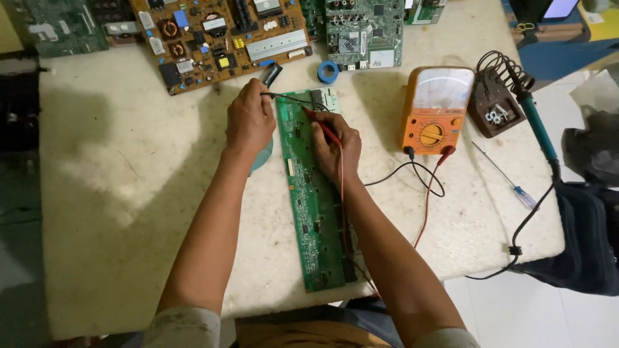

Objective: The person uses a multimeter to test various points on a green circuit board. They hold the probes with both hands and move them across different components on the board while the multimeter sits on the table.

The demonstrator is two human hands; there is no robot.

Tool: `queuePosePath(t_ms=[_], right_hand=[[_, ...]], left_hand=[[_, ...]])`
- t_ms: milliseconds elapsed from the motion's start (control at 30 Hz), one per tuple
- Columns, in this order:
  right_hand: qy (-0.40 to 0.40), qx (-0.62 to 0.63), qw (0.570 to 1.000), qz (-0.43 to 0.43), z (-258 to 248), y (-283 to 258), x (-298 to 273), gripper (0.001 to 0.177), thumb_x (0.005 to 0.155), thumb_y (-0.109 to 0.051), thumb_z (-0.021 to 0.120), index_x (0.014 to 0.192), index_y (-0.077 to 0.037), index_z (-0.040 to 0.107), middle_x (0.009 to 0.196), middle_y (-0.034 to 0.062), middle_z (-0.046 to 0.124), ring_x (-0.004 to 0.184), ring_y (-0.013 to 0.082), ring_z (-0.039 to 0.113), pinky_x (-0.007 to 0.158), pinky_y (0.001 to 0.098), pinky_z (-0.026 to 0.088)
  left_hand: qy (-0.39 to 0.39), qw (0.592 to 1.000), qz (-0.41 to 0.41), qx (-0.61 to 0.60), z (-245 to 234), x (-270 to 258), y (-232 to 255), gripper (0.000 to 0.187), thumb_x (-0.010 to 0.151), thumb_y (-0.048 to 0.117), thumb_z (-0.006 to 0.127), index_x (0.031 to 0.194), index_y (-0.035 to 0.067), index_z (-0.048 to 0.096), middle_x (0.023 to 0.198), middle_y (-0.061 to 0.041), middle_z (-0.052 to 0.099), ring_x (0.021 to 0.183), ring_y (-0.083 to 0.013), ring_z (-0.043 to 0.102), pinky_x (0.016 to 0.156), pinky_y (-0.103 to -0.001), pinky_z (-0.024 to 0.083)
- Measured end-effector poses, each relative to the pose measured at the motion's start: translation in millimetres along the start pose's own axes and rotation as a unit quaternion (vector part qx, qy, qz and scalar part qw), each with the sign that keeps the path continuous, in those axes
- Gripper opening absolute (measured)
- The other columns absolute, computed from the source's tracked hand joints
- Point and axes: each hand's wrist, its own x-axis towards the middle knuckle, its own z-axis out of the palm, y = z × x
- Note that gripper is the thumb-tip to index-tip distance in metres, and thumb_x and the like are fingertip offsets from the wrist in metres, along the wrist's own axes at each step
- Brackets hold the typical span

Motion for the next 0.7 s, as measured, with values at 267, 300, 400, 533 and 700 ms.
queuePosePath(t_ms=[267, 300, 400, 533, 700], right_hand=[[0.001, 0.013, 1.000, -0.001, 1, -1, 0, 0.015, 0.091, -0.019, 0.074, 0.106, -0.017, 0.074, 0.099, 0.0116, 0.079, 0.096, 0.0381, 0.075, 0.084, 0.0456, 0.058], [0.002, 0.011, 1.000, -0.004, 1, 0, 0, 0.015, 0.091, -0.018, 0.074, 0.106, -0.017, 0.074, 0.099, 0.0123, 0.079, 0.096, 0.0385, 0.075, 0.084, 0.0460, 0.057], [0.005, 0.017, 1.000, -0.001, 2, -1, -1, 0.014, 0.092, -0.021, 0.074, 0.106, -0.018, 0.075, 0.098, 0.0113, 0.079, 0.095, 0.0367, 0.076, 0.083, 0.0433, 0.058], [0.020, 0.083, 0.996, -0.021, -1, -5, -6, 0.011, 0.094, -0.013, 0.072, 0.105, -0.011, 0.073, 0.097, 0.0162, 0.078, 0.091, 0.0371, 0.077, 0.080, 0.0421, 0.059], [0.045, 0.133, 0.990, -0.018, -32, -2, -31, 0.011, 0.094, -0.008, 0.070, 0.105, -0.007, 0.069, 0.101, 0.0204, 0.074, 0.092, 0.0313, 0.073, 0.085, 0.0405, 0.058]], left_hand=[[-0.007, 1.000, 0.002, -0.008, -3, 0, 3, 0.006, 0.101, 0.008, 0.051, 0.098, 0.013, 0.051, 0.083, -0.014, 0.061, 0.078, -0.0471, 0.069, 0.065, -0.061, 0.058], [-0.011, 1.000, 0.001, -0.015, -4, 0, 4, 0.007, 0.101, 0.007, 0.052, 0.098, 0.013, 0.051, 0.083, -0.015, 0.061, 0.077, -0.0484, 0.068, 0.064, -0.063, 0.058], [-0.017, 1.000, 0.002, -0.011, -4, 0, 4, 0.007, 0.103, 0.008, 0.050, 0.098, 0.013, 0.051, 0.083, -0.013, 0.061, 0.077, -0.0468, 0.069, 0.065, -0.062, 0.058], [-0.016, 1.000, 0.000, -0.012, -2, 1, 1, 0.006, 0.102, 0.008, 0.052, 0.098, 0.012, 0.051, 0.085, -0.015, 0.061, 0.079, -0.0486, 0.069, 0.065, -0.063, 0.057], [-0.023, 0.999, 0.006, -0.022, -1, 0, -1, 0.008, 0.098, 0.004, 0.056, 0.098, 0.010, 0.051, 0.084, -0.017, 0.060, 0.079, -0.0507, 0.068, 0.064, -0.066, 0.056]])
